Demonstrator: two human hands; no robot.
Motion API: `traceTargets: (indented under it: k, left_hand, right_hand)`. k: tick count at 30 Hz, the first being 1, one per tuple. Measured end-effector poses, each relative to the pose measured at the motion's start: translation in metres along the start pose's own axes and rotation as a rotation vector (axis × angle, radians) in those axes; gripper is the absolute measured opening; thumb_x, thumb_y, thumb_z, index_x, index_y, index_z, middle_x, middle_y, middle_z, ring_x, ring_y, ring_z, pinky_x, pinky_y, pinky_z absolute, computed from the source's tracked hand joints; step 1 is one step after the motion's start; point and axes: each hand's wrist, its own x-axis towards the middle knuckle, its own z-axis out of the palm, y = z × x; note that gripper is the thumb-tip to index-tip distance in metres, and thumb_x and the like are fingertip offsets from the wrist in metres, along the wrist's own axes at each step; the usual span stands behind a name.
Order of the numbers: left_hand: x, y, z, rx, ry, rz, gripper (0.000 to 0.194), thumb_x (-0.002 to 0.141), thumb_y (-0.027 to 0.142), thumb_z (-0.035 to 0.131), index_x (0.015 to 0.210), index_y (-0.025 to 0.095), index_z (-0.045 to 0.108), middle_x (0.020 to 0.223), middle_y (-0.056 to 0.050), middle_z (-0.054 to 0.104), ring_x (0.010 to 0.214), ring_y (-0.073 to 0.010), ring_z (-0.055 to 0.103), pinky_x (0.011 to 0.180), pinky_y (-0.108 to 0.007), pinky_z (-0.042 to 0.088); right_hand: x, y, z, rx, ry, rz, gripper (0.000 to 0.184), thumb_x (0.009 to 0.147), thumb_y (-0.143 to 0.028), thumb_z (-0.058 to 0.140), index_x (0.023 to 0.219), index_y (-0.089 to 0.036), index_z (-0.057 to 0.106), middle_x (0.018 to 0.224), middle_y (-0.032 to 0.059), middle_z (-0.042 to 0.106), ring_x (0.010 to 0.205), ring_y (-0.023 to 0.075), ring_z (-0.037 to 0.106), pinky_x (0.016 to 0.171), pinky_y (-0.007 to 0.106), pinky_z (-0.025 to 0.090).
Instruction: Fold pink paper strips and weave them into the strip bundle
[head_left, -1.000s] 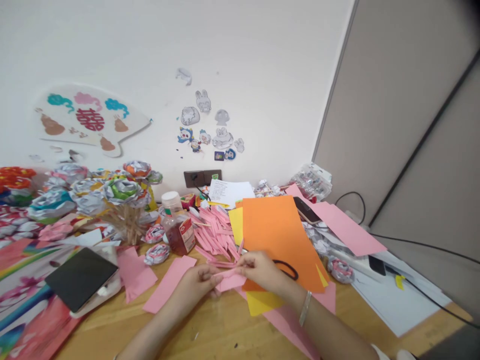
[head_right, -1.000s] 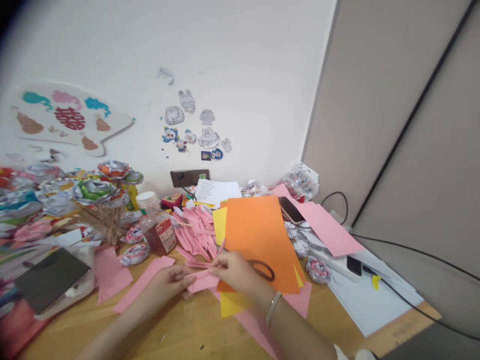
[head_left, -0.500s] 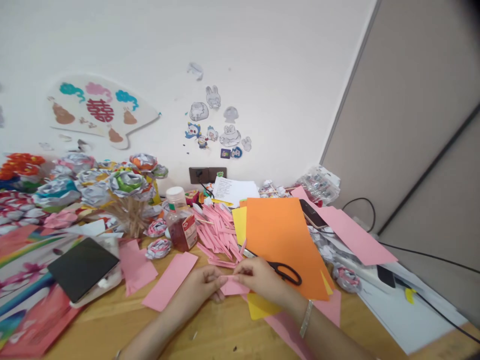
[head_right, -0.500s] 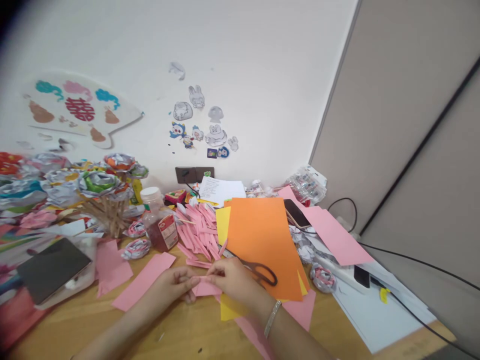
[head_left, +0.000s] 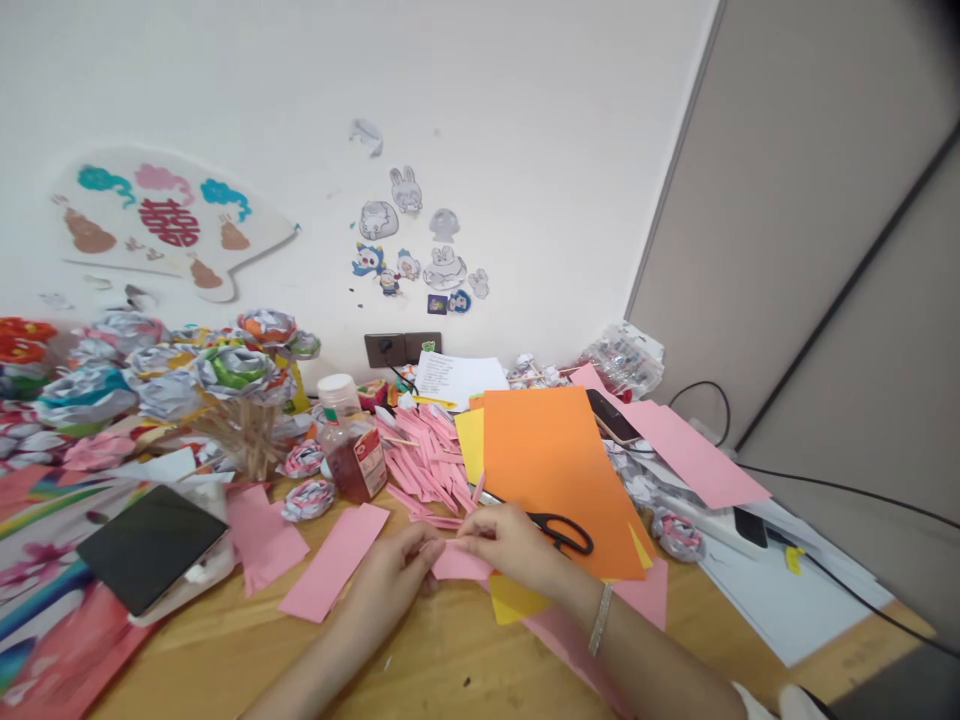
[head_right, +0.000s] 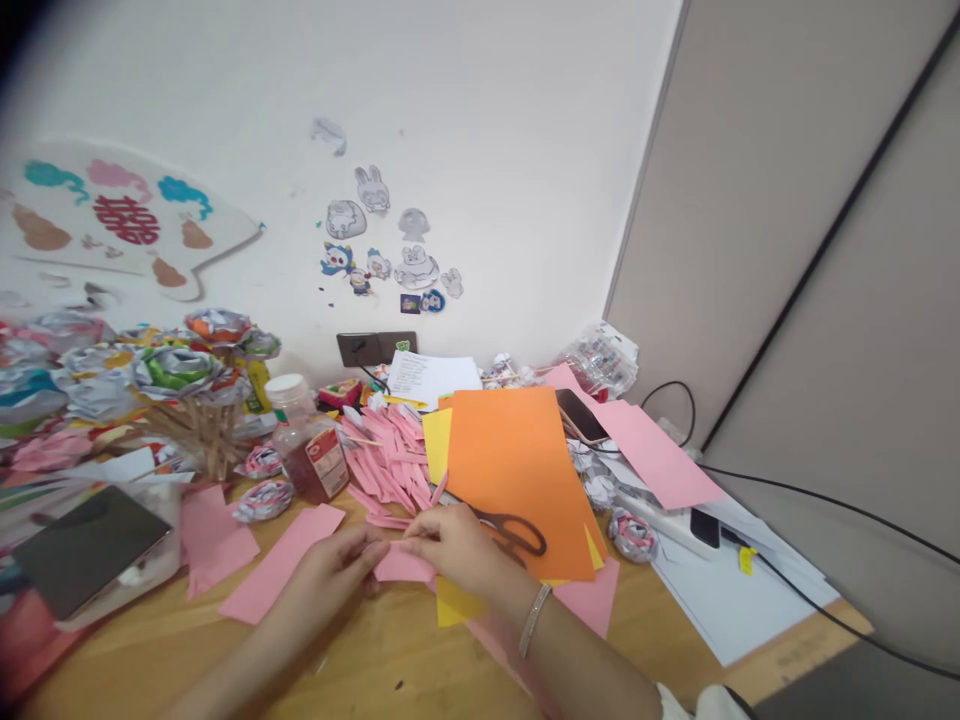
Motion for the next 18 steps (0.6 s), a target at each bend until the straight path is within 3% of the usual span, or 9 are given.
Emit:
traceTargets:
  k: [6,12,18]
  left_hand:
    - [0.001,0.004,-0.006,-0.066,0.003,-0.032,0.022,0.074,0.037,0.047,0.061,0.019,0.051,0.045,0.005,0.055,0.045,-0.0132,0.051,0.047,-0.021,0.035]
    - [0.005,0.0,-0.008,-0.159,-0.016,-0.067,0.023,0.071,0.039,0.049,0.06,0.019,0.05,0.043,0.005,0.056,0.044,-0.0134,0.052,0.046,-0.021,0.036]
    - [0.006,-0.003,-0.007,-0.194,-0.029,-0.066,0.023,0.072,0.04,0.049,0.063,0.019,0.051,0.044,0.005,0.056,0.043,-0.0126,0.052,0.046,-0.021,0.036]
  right_hand:
    - [-0.002,0.003,-0.021,-0.062,-0.17,-0.008,0.023,0.08,-0.033,0.045,0.076,-0.016,0.06,0.062,-0.0014,0.055,0.056,0.01,0.05,0.051,0.019,0.036]
    - [-0.001,0.002,-0.031,-0.16,-0.22,-0.127,0.021,0.082,-0.025,0.043,0.087,-0.017,0.061,0.081,0.0018,0.061,0.074,0.0128,0.054,0.066,0.021,0.039]
    - [-0.003,-0.001,-0.037,-0.128,-0.236,-0.105,0.026,0.083,-0.02,0.038,0.101,-0.021,0.057,0.096,0.0026,0.06,0.087,0.0143,0.054,0.073,0.023,0.039]
